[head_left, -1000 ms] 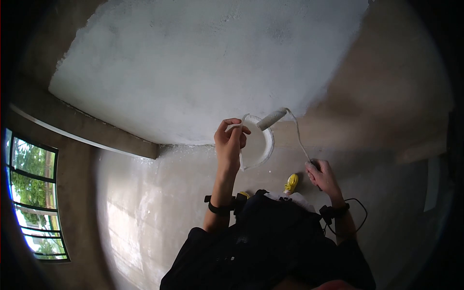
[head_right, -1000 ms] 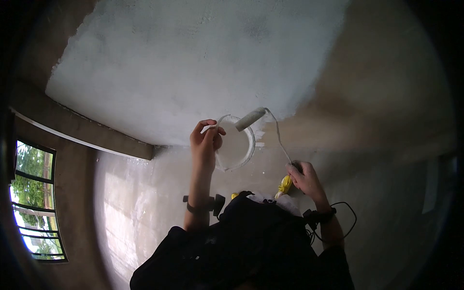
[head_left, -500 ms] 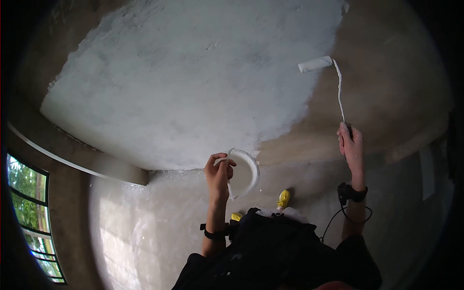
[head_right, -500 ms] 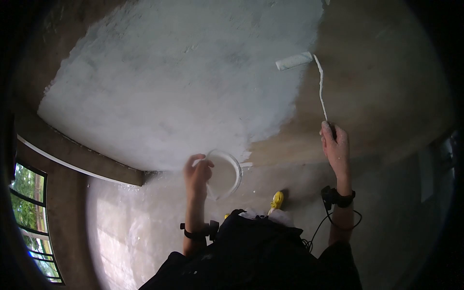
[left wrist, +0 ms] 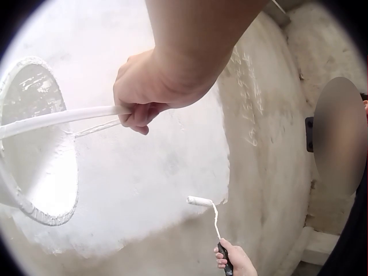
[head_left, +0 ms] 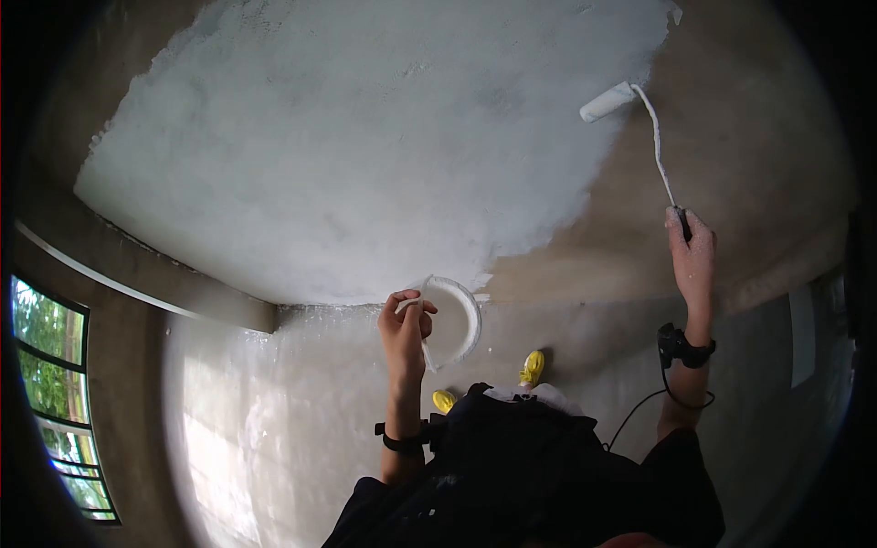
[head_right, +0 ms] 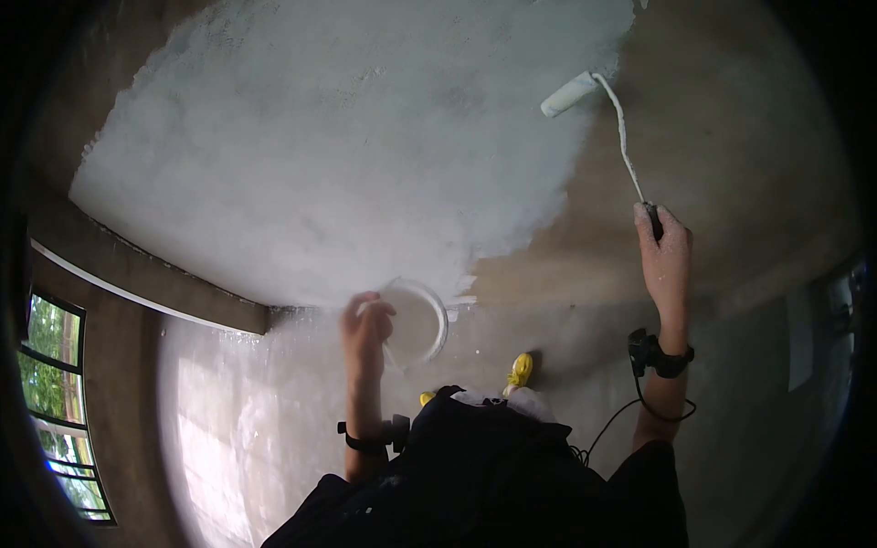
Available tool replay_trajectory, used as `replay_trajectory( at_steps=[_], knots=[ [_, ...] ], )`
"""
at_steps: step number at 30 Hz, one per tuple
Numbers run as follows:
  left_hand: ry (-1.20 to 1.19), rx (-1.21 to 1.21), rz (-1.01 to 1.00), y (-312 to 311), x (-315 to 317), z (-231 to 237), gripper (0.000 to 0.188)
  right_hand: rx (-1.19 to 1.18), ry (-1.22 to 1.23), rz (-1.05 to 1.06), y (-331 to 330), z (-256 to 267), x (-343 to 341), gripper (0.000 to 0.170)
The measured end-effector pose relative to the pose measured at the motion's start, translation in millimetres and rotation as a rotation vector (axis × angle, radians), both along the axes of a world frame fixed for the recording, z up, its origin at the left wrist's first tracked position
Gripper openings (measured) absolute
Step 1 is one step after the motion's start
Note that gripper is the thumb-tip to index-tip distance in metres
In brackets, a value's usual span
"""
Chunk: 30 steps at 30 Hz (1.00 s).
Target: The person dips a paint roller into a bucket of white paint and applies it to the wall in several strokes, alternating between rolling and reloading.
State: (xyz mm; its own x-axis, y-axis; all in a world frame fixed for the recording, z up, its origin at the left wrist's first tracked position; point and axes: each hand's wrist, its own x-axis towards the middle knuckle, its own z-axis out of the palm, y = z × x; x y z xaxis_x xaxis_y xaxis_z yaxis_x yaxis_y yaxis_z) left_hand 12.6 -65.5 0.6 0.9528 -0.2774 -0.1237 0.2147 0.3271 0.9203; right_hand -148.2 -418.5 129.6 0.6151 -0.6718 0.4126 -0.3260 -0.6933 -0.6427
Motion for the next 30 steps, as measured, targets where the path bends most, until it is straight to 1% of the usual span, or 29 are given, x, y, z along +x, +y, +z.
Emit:
replay_trajectory(
  at_steps=[6, 7, 8, 10, 12, 16, 20, 21, 23, 24, 25, 26, 27, 29, 30],
  knots=[
    [0.038, 0.007, 0.068, 7.8, -3.5, -0.2, 0.018, -0.101, 0.154, 0.120, 33.3, -33.2, 25.0, 0.033],
    [0.040, 0.008, 0.076, 9.0, -5.3, 0.4, 0.017, -0.122, 0.213, 0.146, 35.1, -39.2, 27.9, 0.031],
    [0.045, 0.009, 0.087, 11.6, -6.6, 0.0, 0.017, -0.121, 0.217, 0.157, 36.2, -49.4, 31.0, 0.031],
    [0.060, 0.019, 0.094, 18.4, -9.2, -0.5, 0.017, -0.302, 0.229, 0.225, 37.7, -73.6, 36.6, 0.028],
    [0.066, 0.018, 0.115, 22.1, -9.9, -2.0, 0.017, -0.342, 0.256, 0.259, 36.4, -87.1, 41.8, 0.027],
    [0.084, 0.032, 0.141, 28.0, -15.1, -3.9, 0.018, -0.466, 0.224, 0.299, 39.2, -93.5, 49.0, 0.025],
    [0.079, 0.019, 0.154, 32.8, -18.8, -6.6, 0.017, -0.591, 0.134, 0.350, 41.3, -86.5, 57.6, 0.025],
    [0.074, 0.030, 0.158, 36.6, -18.7, -6.2, 0.017, -0.585, 0.124, 0.351, 44.4, -86.2, 61.5, 0.025],
    [0.064, 0.031, 0.165, 40.2, -20.2, -7.0, 0.017, -0.714, 0.096, 0.350, 45.9, -79.7, 68.2, 0.025],
    [0.062, 0.029, 0.168, 42.1, -22.0, -7.9, 0.017, -0.716, 0.090, 0.350, 45.2, -76.2, 70.3, 0.025],
    [0.064, 0.022, 0.172, 41.2, -20.0, -9.4, 0.016, -0.773, 0.053, 0.370, 40.9, -70.5, 77.2, 0.028],
    [0.061, 0.019, 0.175, 39.6, -19.7, -9.4, 0.016, -0.828, 0.015, 0.390, 36.4, -62.7, 82.7, 0.031],
    [0.066, 0.007, 0.173, 38.7, -19.7, -9.0, 0.015, -0.831, 0.011, 0.391, 34.6, -50.3, 87.7, 0.031],
    [0.060, -0.004, 0.172, 39.5, -21.3, -7.2, 0.015, -0.967, -0.053, 0.414, 38.1, -20.7, 96.4, 0.039],
    [0.061, -0.009, 0.171, 39.9, -22.0, -6.6, 0.014, -0.969, -0.061, 0.412, 41.1, -9.6, 101.3, 0.039]
  ],
)
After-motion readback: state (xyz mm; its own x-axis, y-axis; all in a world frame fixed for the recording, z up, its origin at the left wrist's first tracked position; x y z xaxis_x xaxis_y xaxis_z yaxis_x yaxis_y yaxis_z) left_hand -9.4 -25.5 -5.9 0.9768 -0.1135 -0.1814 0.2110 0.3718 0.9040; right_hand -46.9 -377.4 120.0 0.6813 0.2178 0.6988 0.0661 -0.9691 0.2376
